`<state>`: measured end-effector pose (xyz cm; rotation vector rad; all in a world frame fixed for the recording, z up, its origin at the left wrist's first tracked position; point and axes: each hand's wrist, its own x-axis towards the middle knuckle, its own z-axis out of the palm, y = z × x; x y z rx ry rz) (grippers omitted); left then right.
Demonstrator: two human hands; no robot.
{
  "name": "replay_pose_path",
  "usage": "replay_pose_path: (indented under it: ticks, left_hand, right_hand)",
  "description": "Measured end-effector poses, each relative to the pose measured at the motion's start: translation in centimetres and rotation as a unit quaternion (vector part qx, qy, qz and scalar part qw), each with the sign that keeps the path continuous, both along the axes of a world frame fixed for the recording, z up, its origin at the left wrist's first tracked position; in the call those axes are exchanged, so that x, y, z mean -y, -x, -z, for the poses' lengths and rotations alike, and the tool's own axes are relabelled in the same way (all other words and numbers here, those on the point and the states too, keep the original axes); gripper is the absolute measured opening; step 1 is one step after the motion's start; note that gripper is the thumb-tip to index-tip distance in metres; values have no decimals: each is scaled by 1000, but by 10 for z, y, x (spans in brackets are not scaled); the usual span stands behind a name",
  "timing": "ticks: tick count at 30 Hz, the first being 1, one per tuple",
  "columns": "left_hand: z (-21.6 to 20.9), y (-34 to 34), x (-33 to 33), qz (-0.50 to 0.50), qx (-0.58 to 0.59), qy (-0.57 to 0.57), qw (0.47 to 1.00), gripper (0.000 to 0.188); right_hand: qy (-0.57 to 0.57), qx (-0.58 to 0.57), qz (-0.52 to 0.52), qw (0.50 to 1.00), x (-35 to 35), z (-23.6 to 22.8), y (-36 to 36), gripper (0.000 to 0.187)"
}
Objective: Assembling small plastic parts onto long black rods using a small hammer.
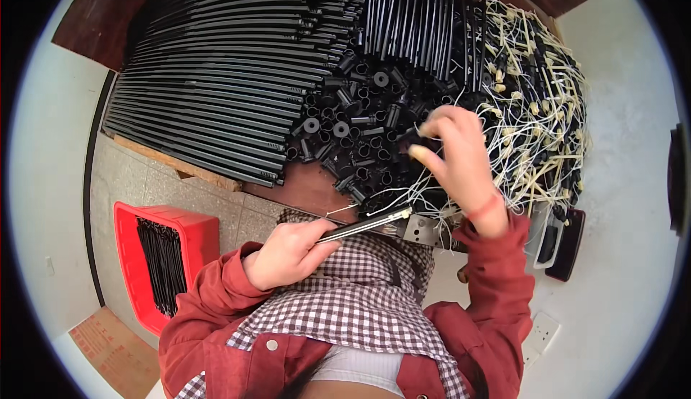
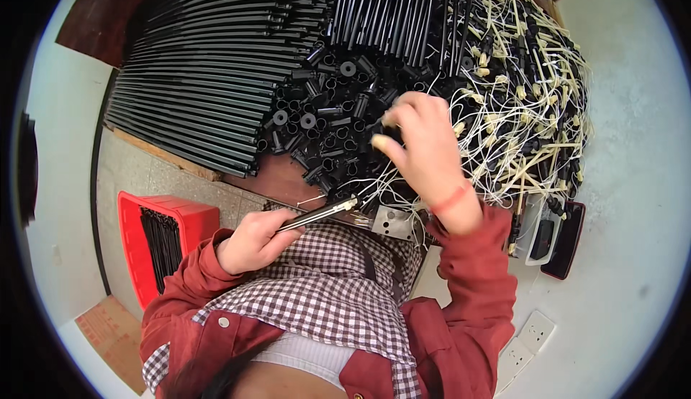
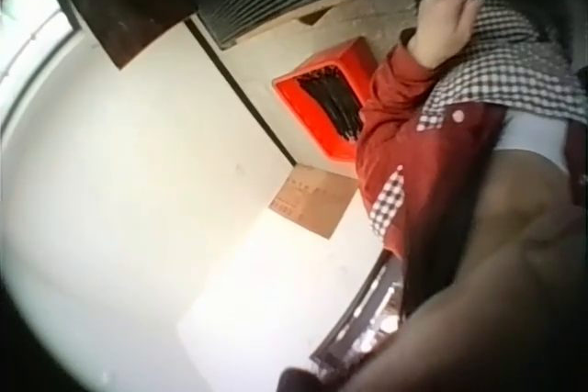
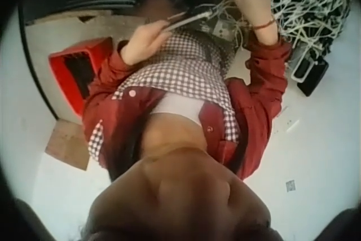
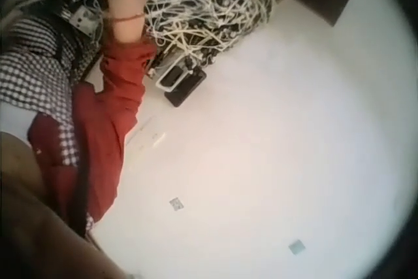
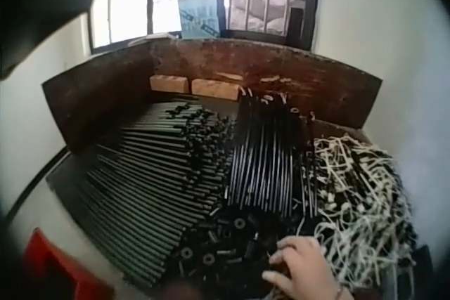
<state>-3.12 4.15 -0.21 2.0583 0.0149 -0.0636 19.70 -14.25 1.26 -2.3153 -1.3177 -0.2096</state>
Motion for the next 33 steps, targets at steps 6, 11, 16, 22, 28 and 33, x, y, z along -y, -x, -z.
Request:
replay_pose_path:
  ticks: [6,11,16,22,28,33]
  left_hand:
    - [-10,-12,7,49,42,-37,997,14]
    - [-22,-18,23,132,39,-107,985,13]
    - [-26,-25,33,221,-25,-92,971,22]
    - [-12,-34,41,305,-115,15,945,25]
    - [5,-34,40,211,-58,-172,960,24]
    - [4,-28,38,159,6,-229,960,21]
  right_hand:
    - [-178,-486,73,853,62,-35,86,26]
    - [-236,-328,7,915,77,-24,106,27]
    - [-274,-308,73,908,88,-26,132,28]
    - [-158,-287,120,937,89,-22,145,26]
    - [2,-133,297,946,133,9,102,20]
    - [195,45,321,926,148,38,78,12]
